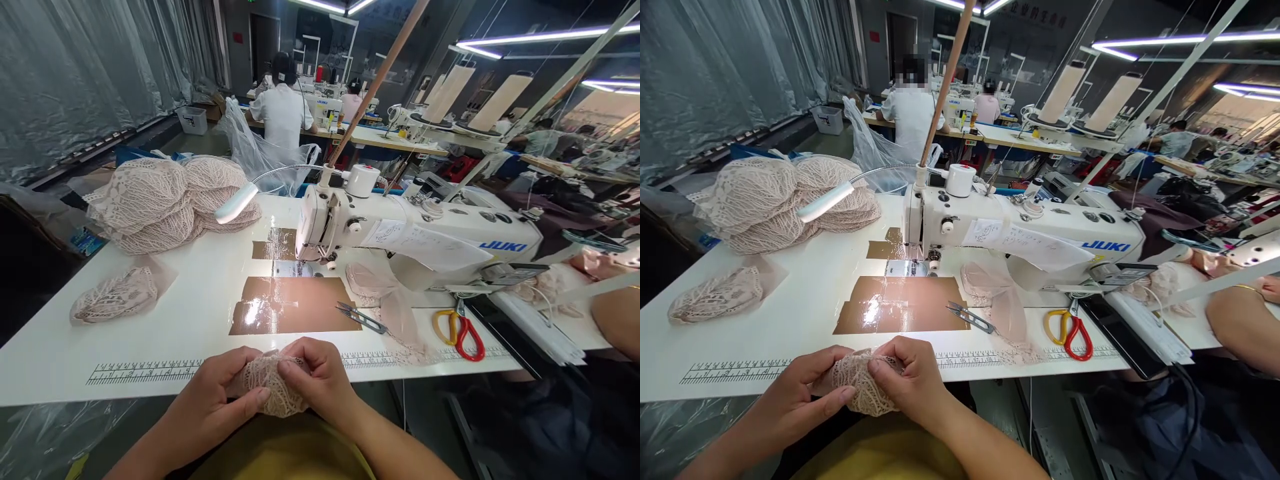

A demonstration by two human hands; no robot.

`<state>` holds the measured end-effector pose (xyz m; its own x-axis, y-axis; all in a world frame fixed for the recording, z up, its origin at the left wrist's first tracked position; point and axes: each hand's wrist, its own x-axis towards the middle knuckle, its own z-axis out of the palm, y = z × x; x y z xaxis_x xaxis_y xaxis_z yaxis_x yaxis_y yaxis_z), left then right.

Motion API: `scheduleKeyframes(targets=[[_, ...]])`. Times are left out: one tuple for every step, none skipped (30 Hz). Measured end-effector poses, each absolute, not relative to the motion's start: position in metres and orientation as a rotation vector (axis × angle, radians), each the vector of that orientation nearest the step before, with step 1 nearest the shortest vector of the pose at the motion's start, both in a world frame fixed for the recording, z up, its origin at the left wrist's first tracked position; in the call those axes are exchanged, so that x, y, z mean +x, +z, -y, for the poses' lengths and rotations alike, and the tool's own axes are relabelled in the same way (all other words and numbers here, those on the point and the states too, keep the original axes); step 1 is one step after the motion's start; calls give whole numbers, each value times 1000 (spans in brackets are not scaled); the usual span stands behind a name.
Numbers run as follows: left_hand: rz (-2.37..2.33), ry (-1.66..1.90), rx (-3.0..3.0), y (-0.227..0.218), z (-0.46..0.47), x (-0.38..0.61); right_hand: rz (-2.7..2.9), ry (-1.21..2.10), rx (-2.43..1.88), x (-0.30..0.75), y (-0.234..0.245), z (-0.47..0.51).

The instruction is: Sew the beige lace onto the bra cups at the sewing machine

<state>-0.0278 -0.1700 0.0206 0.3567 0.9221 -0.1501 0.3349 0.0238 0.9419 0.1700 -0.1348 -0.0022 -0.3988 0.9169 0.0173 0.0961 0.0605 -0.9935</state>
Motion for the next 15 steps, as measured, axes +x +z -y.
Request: scheduleKeyframes(targets=[[-1194,670,1556,21,169,-28,1607,1424,-1054,169,-3,135],[-1205,670,1572,21,168,-28,1604,1425,-1065,168,-4,135],[-1210,673,1582,20,167,-28,1599,1426,-1073,168,-4,135],[-1209,681,1585,18,166,-28,1593,1423,-1083,167,-4,135],[-1204,691,1582,16,164,-27,1588,1418,-1093,167,-4,135],[-1196,701,1573,14,163,-27,1586,1411,-1103,167,-4,135],[-1187,710,1561,12,162,-26,1588,1405,-1110,167,-5,135],[-1176,717,1543,11,160,-25,1590,1400,-1116,167,-5,135],[-1161,723,1521,10,159,-24,1594,1399,-1120,167,-6,135],[-1142,727,1493,9,158,-23,1597,1400,-1121,167,-7,136],[-1122,730,1459,9,156,-21,1601,1403,-1119,168,-8,136],[-1102,730,1418,9,155,-20,1606,1403,-1117,168,-8,136],[-1084,730,1372,9,154,-20,1613,1401,-1111,169,-9,135],[-1065,727,1324,9,153,-19,1627,1402,-1102,171,-9,134],[-1045,726,1277,8,152,-19,1648,1408,-1088,173,-8,132]])
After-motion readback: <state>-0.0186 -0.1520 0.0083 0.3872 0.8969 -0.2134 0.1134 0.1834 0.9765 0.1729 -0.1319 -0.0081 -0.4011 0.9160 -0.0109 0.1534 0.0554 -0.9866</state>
